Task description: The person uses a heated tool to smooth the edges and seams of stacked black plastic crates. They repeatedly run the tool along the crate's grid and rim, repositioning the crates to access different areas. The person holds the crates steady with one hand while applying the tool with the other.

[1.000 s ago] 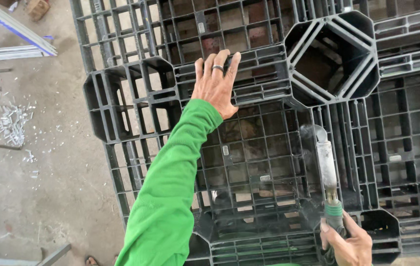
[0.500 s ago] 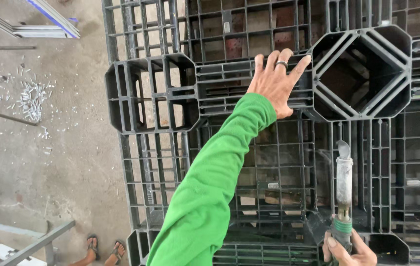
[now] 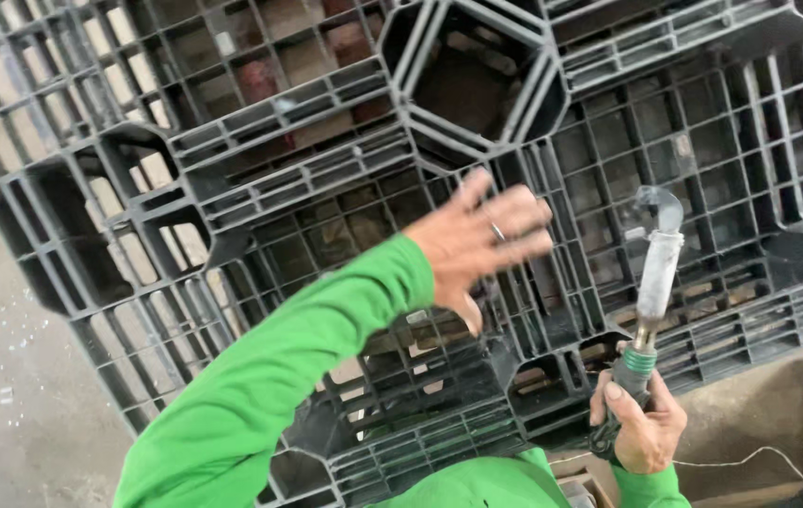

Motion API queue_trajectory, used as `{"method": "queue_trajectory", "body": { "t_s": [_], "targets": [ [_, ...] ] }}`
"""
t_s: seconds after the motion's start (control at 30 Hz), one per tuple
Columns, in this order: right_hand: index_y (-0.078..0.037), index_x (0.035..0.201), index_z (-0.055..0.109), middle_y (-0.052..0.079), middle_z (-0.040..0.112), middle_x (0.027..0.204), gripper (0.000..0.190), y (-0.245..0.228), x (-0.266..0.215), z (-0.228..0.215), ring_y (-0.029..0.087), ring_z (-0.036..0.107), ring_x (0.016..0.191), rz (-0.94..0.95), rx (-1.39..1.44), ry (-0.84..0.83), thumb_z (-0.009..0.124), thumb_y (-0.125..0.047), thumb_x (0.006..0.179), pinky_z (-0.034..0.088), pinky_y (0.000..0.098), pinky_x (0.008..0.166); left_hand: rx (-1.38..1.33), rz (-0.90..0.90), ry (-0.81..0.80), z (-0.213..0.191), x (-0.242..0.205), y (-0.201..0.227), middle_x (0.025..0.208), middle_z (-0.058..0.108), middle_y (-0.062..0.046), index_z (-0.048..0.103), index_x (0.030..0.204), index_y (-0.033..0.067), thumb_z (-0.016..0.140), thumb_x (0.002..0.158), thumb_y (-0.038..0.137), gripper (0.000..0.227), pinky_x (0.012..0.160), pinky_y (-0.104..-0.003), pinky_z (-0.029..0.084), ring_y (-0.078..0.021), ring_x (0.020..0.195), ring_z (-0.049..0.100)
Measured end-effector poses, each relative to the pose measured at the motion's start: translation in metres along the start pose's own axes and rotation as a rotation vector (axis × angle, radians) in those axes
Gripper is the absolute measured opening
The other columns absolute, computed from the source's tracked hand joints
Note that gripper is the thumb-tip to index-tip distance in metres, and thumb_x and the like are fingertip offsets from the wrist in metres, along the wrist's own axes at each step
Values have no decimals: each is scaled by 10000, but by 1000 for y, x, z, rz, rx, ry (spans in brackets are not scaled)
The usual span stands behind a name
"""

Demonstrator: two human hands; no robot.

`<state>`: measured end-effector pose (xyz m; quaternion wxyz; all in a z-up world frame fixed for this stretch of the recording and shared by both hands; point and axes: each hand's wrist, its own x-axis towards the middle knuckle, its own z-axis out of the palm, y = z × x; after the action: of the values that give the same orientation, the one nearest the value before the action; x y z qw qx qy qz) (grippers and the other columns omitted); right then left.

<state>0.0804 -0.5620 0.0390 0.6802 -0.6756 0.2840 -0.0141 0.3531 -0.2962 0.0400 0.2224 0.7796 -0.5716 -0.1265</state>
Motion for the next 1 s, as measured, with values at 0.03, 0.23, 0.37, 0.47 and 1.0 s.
{"method": "queue_trajectory", "body": {
  "t_s": [0.03, 0.23, 0.37, 0.47, 1.0],
  "targets": [
    [101, 1441, 540, 133, 637, 843, 572, 0, -1, -6, 160, 566, 599, -15, -12, 23, 650, -50, 900, 475, 280, 583, 1, 42, 4, 8, 19, 10, 1637, 224, -179, 332, 1559, 127, 763, 431, 837, 1401, 1212, -661, 65, -349, 1528, 135],
    [100, 1454, 542, 156, 634, 853, 584, 5, 4, -15, 182, 573, 584, 24, 106, 92, 638, -43, 895, 490, 312, 542, 70, 12, 74, 51, 79, 19, 1401, 521, -160, 530, 1369, 44, 578, 848, 781, 904, 1229, -633, 133, -333, 1442, 339],
    [97, 1470, 532, 168, 621, 807, 595, 3, 7, -18, 182, 574, 585, 39, 130, 58, 644, -29, 899, 507, 331, 521, 115, -12, 123, 61, 82, 19, 1179, 621, -71, 637, 1194, 90, 565, 941, 629, 600, 1242, -628, 174, -269, 1307, 478],
    [99, 1445, 527, 173, 635, 817, 587, 4, 11, -21, 183, 580, 567, 71, 121, 47, 641, -23, 882, 501, 330, 497, 115, -18, 156, 61, 82, 22, 1131, 633, -52, 660, 1133, 102, 572, 965, 585, 519, 1244, -624, 198, -249, 1263, 516],
    [106, 1373, 583, 160, 662, 852, 532, 5, 65, -51, 179, 585, 559, 54, 51, 136, 669, -19, 864, 504, 325, 479, 114, -341, 414, 0, 139, -32, 1561, 407, -176, 444, 1468, 71, 784, 810, 490, 850, 1188, -678, 235, -413, 1470, 333]
  ]
}}
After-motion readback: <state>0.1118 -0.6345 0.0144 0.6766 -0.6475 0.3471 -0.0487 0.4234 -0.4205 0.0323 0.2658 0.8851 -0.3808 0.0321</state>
